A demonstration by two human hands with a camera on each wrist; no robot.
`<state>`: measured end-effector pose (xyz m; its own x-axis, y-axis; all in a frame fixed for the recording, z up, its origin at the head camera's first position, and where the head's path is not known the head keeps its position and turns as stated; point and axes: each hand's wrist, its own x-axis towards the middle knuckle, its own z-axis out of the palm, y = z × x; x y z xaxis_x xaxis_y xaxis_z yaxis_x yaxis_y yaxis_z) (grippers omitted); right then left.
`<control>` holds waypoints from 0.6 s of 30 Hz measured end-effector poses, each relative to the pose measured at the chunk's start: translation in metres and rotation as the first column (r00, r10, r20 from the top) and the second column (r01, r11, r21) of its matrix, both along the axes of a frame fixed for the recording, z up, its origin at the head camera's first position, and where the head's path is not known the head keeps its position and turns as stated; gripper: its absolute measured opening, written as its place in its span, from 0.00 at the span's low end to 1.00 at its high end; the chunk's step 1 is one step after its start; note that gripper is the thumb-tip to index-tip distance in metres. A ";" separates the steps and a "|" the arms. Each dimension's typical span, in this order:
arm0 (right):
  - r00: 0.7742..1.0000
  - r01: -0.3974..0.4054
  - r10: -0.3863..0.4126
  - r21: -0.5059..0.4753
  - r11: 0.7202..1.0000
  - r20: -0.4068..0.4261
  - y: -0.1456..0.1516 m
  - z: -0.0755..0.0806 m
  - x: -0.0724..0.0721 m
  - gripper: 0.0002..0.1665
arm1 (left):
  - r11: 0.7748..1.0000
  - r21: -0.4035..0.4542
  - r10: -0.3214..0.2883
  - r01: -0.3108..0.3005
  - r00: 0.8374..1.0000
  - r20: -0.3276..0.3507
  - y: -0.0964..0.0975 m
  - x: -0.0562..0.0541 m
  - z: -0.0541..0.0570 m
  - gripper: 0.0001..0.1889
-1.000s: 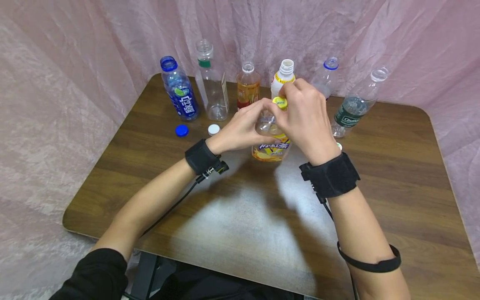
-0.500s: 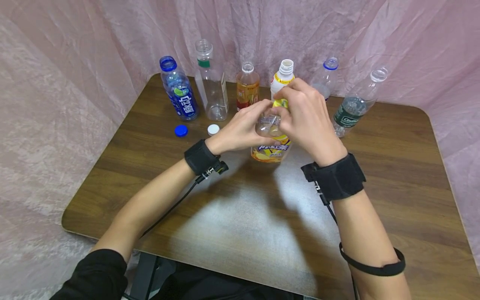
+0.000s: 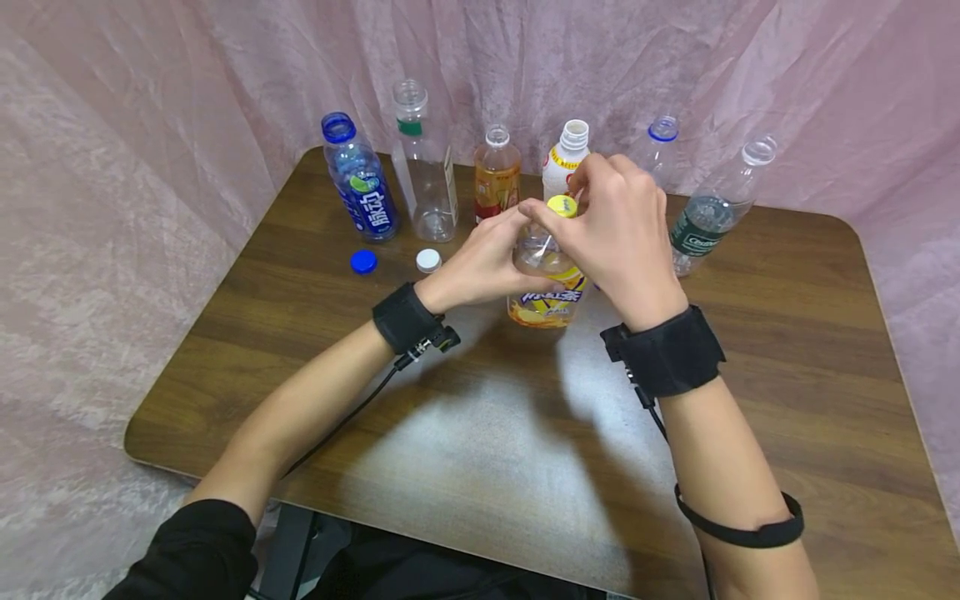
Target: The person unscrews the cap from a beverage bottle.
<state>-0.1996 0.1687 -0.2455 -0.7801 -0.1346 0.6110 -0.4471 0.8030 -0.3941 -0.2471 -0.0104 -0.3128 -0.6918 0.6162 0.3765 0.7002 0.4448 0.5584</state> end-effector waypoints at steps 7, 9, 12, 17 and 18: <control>0.999 0.040 -0.039 0.054 0.998 -0.022 -0.005 -0.003 0.002 0.24 | 1.000 -0.009 0.002 -0.002 1.000 -0.004 -0.001 -0.001 -0.001 0.43; 1.000 0.016 -0.014 0.071 0.997 -0.024 -0.004 -0.002 0.003 0.23 | 1.000 -0.017 0.007 -0.007 1.000 0.010 -0.002 -0.002 -0.001 0.43; 0.999 -0.031 0.032 0.088 0.996 -0.017 -0.003 0.000 0.004 0.20 | 0.999 -0.030 0.011 -0.010 0.999 0.030 -0.002 -0.003 -0.001 0.43; 0.994 -0.106 0.106 0.105 0.989 0.004 -0.001 0.002 0.005 0.14 | 0.999 -0.043 0.008 -0.006 0.999 0.039 -0.003 -0.004 0.001 0.45; 0.993 -0.120 0.120 0.105 0.987 0.008 0.000 0.003 0.005 0.13 | 0.999 -0.046 0.009 -0.007 0.999 0.038 -0.003 -0.004 0.001 0.45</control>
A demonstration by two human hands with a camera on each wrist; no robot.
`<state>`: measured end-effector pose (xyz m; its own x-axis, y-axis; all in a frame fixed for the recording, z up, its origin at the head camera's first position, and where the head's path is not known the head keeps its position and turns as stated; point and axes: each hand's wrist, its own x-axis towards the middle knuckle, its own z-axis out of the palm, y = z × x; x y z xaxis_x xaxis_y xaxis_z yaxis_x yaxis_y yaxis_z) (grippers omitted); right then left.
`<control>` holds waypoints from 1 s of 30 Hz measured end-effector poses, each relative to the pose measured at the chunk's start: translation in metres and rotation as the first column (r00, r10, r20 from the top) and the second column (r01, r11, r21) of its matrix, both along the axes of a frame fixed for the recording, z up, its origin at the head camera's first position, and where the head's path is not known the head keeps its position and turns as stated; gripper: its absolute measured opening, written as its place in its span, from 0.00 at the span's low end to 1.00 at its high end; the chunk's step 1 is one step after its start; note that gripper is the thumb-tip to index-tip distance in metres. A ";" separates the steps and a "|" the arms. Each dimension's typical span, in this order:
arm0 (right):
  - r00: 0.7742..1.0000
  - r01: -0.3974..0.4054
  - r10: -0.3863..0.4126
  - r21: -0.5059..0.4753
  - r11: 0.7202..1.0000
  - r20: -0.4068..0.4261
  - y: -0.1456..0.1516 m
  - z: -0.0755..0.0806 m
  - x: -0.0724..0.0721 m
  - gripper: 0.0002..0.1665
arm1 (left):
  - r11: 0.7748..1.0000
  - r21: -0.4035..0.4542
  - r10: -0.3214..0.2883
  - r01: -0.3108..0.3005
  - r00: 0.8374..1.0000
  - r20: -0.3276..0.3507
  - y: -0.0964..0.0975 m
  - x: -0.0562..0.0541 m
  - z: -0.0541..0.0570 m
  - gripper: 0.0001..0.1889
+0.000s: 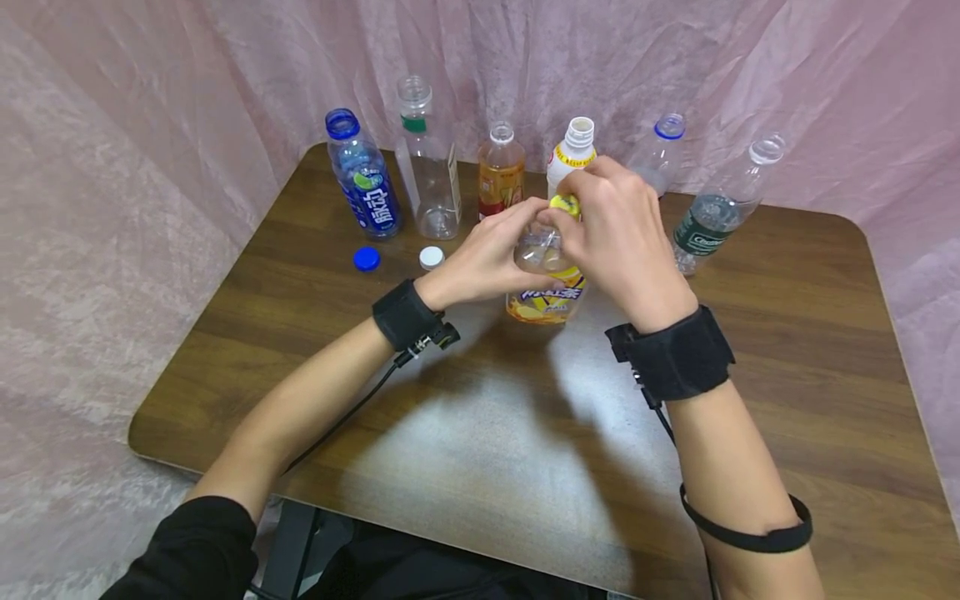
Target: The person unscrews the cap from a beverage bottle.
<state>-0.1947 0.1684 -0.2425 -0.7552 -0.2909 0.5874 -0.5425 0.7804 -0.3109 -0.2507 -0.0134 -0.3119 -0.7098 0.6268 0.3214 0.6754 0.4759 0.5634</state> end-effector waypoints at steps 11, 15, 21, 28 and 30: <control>0.988 -0.128 0.133 -0.062 0.990 0.076 0.006 0.005 0.000 0.20 | 0.999 0.032 -0.032 0.034 0.998 -0.050 0.003 -0.001 0.000 0.46; 0.998 -0.048 0.051 -0.088 0.995 0.023 0.006 -0.001 -0.002 0.20 | 0.998 0.051 -0.031 0.034 0.998 -0.055 0.006 -0.001 -0.002 0.44; 0.992 0.121 -0.122 -0.096 0.988 -0.008 0.003 -0.006 -0.003 0.27 | 0.996 0.071 -0.050 0.052 0.998 -0.026 0.008 0.000 -0.001 0.42; 0.995 0.101 -0.102 -0.066 0.993 -0.013 0.004 -0.002 -0.001 0.19 | 0.998 0.039 -0.042 0.042 0.999 0.017 0.009 0.000 0.002 0.40; 0.997 0.083 -0.083 -0.054 0.995 0.000 0.004 -0.001 0.000 0.16 | 0.999 0.027 -0.035 0.035 0.999 0.008 0.009 0.000 0.002 0.42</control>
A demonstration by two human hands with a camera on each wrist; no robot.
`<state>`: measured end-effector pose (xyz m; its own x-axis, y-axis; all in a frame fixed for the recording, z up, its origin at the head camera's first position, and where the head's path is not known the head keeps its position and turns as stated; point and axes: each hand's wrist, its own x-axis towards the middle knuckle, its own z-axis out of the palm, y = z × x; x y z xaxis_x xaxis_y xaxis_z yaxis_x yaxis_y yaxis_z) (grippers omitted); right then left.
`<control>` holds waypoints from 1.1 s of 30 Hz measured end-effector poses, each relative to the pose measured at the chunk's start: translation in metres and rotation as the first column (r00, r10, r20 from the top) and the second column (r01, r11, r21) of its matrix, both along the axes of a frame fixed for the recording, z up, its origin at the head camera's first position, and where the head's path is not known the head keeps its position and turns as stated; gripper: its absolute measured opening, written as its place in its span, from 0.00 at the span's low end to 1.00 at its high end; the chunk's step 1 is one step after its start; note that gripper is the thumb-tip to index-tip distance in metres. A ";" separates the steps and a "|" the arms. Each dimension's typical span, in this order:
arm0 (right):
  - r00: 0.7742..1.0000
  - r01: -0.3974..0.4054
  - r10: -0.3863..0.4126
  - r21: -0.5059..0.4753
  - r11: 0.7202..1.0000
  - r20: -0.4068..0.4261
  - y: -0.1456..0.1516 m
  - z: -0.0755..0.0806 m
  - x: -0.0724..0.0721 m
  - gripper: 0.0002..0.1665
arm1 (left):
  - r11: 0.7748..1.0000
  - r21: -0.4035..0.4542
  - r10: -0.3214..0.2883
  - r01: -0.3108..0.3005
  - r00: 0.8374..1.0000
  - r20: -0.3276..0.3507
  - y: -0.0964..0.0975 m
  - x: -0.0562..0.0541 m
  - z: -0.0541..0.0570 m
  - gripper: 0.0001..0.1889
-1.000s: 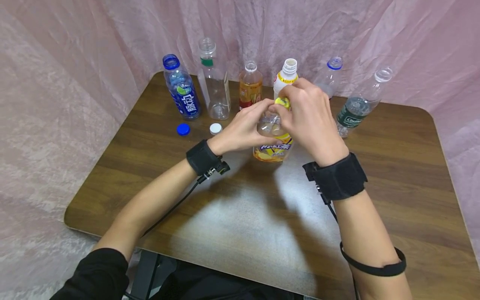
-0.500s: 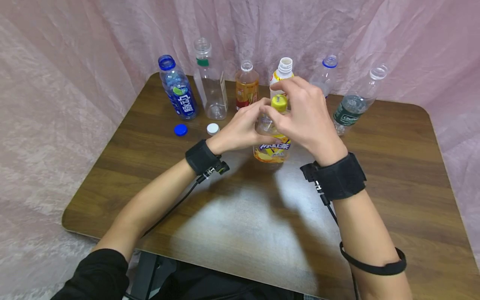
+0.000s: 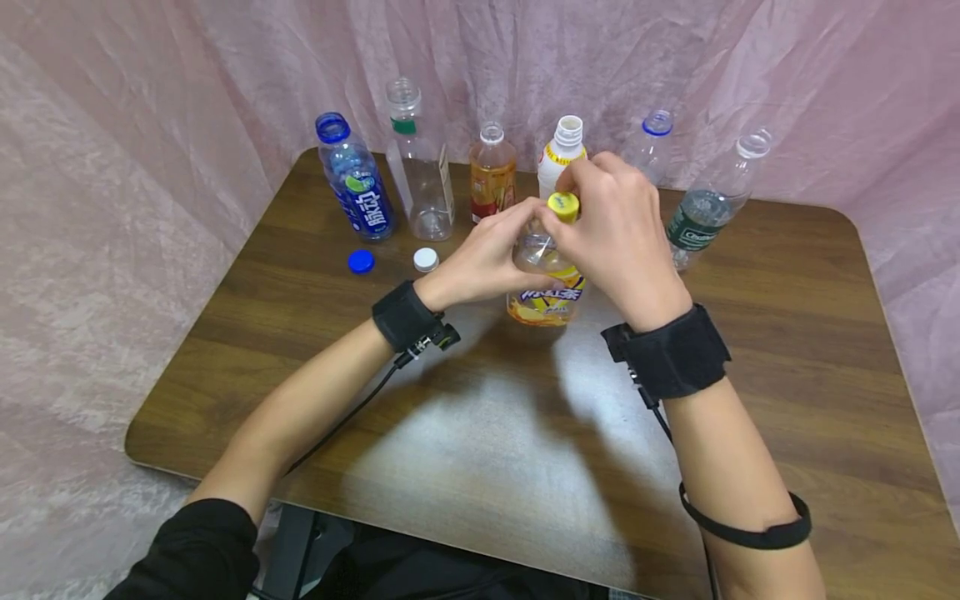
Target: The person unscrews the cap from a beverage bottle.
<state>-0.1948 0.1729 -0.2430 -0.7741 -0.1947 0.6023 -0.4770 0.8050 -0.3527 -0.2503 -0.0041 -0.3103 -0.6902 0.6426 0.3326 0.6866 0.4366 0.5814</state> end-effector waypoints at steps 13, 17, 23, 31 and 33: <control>0.980 -0.183 0.188 -0.074 0.980 0.065 -0.001 0.003 0.004 0.24 | 0.999 0.035 0.007 -0.005 0.998 -0.056 -0.003 0.001 -0.002 0.45; 0.992 -0.116 0.121 -0.091 0.989 0.048 -0.002 0.003 0.004 0.21 | 1.000 0.030 0.007 -0.005 0.999 -0.043 -0.004 0.001 -0.003 0.42; 0.999 0.027 -0.025 -0.055 0.998 0.031 -0.005 0.000 0.003 0.27 | 0.999 0.041 0.006 -0.004 0.999 -0.045 -0.006 0.003 -0.003 0.42; 1.000 -0.002 0.002 -0.012 1.000 0.015 -0.006 0.000 0.003 0.17 | 1.000 0.030 0.007 -0.006 0.999 -0.047 -0.005 0.002 -0.001 0.43; 1.000 -0.020 0.020 -0.008 1.000 0.021 -0.007 0.001 0.003 0.15 | 1.000 0.018 0.011 -0.010 0.999 -0.041 -0.006 0.002 0.000 0.43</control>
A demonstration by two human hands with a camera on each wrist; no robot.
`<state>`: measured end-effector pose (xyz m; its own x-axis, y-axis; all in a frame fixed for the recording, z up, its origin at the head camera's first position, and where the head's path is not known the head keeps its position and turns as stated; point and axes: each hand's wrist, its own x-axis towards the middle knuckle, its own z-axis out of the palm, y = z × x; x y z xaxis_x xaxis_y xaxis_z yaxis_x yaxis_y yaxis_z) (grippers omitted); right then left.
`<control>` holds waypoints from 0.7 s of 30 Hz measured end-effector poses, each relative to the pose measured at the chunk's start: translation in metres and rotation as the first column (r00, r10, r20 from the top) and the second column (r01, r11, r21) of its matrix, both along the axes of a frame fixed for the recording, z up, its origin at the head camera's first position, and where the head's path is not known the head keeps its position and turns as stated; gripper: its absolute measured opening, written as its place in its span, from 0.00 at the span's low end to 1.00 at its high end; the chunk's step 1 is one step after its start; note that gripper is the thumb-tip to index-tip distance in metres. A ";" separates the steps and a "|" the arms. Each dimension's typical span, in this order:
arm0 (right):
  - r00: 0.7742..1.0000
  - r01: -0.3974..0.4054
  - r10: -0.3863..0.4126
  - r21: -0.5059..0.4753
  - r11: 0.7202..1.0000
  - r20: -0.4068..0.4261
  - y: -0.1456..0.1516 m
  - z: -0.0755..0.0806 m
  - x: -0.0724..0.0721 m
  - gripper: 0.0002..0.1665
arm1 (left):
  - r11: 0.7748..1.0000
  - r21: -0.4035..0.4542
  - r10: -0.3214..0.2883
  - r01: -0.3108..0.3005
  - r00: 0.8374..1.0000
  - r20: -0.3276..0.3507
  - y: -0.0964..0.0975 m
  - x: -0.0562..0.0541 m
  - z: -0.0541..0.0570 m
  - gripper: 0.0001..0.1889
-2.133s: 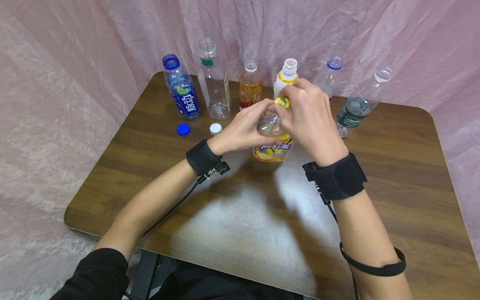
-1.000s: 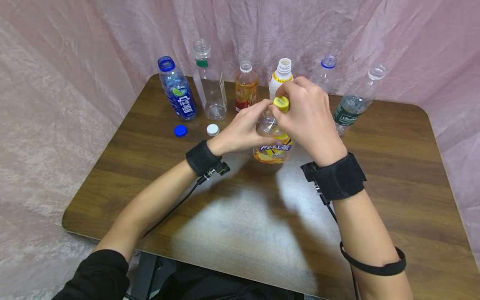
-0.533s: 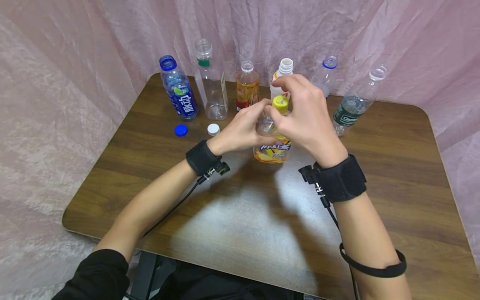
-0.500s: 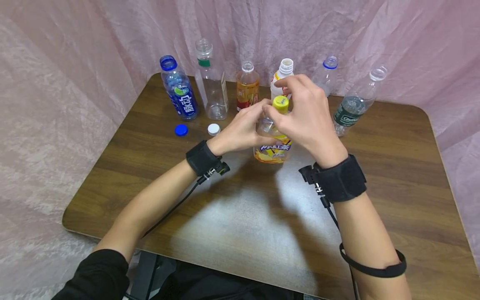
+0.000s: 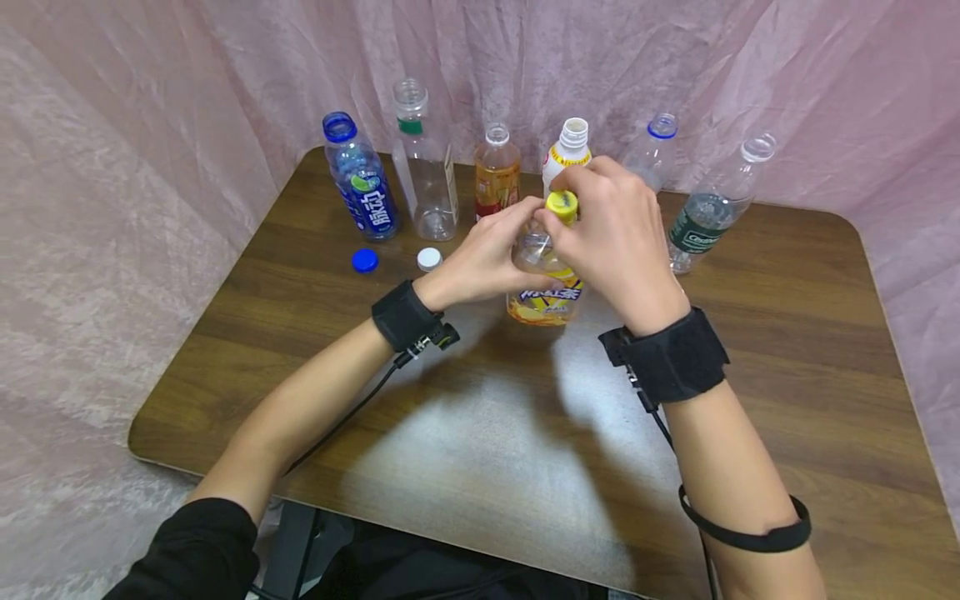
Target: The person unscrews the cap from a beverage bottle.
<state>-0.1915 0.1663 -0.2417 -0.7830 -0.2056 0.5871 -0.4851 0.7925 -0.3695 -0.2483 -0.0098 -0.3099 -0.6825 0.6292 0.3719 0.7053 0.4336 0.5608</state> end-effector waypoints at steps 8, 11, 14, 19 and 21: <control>0.987 -0.152 0.152 -0.008 0.988 0.055 -0.001 0.006 0.001 0.15 | 1.000 -0.004 0.012 -0.012 1.000 -0.007 -0.004 0.000 0.000 0.43; 0.976 -0.209 0.210 -0.017 0.978 0.058 0.000 0.006 0.000 0.18 | 1.000 0.010 0.011 -0.011 1.000 -0.023 -0.005 -0.001 -0.001 0.45; 0.968 -0.245 0.245 -0.022 0.969 0.057 0.001 0.007 0.000 0.22 | 1.000 0.017 0.007 -0.007 1.000 -0.017 -0.006 -0.001 0.000 0.47; 0.973 -0.229 0.230 -0.035 0.973 0.023 0.004 0.010 0.002 0.18 | 1.000 -0.002 0.011 -0.011 1.000 0.014 -0.007 -0.001 0.002 0.45; 0.979 -0.202 0.202 -0.048 0.978 0.006 0.006 0.010 0.004 0.15 | 1.000 -0.009 0.017 -0.017 0.999 0.028 -0.009 -0.001 0.002 0.44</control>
<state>-0.1878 0.1722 -0.2313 -0.7346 -0.3324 0.5915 -0.6291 0.6602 -0.4104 -0.2494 -0.0187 -0.3084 -0.7030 0.6207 0.3472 0.6822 0.4503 0.5760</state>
